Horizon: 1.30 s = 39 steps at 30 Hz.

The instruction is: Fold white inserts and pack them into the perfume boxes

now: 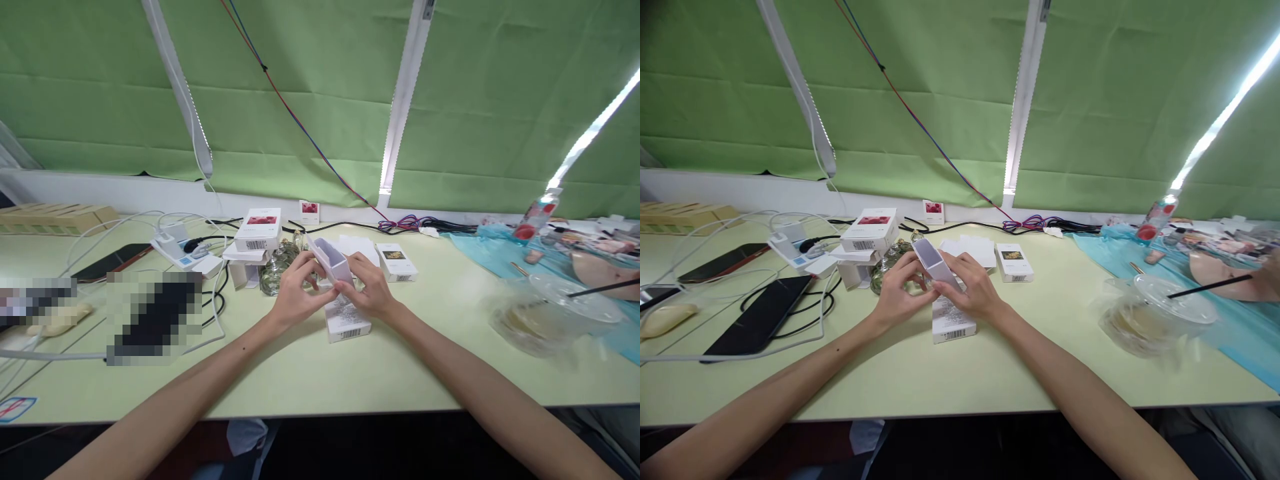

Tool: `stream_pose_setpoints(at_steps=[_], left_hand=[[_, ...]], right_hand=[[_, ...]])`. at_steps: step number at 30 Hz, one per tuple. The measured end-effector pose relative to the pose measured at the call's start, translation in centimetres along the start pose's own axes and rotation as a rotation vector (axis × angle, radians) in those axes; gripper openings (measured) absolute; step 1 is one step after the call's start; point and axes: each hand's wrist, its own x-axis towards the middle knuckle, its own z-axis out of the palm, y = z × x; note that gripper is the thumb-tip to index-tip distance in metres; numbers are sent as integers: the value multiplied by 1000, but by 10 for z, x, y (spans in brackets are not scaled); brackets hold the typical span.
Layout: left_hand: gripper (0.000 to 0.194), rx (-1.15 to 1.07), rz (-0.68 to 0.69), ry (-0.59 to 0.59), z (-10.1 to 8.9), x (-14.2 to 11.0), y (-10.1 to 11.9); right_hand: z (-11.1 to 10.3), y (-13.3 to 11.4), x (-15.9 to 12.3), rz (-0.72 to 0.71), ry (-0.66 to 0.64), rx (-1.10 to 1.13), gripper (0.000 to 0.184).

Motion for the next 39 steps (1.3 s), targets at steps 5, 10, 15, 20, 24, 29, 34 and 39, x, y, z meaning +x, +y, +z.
stream_pose_setpoints(at_steps=[5,10,15,20,24,29,34,39], left_hand=[[13,-16,10,-80,-1,0,1],[12,6,41,-139,-1,0,2],[12,22,51,-158,0,-1,2],[13,26,39,-171,1,-1,2],[16,23,22,-189,1,-2,2],[16,15,7,-202,2,-2,0],[17,5,-3,-215,2,-3,-2],[21,-36,-43,-266,2,-4,-2]], right_hand=[[-3,-6,2,63,-12,71,51],[-5,-7,1,143,-37,124,69],[-6,-7,0,197,-43,159,75],[-6,-9,1,203,-23,199,73],[-6,-10,1,187,-7,202,72],[-5,-10,2,153,24,200,70],[-5,-11,3,166,34,168,70],[-6,-11,3,227,38,189,71]])
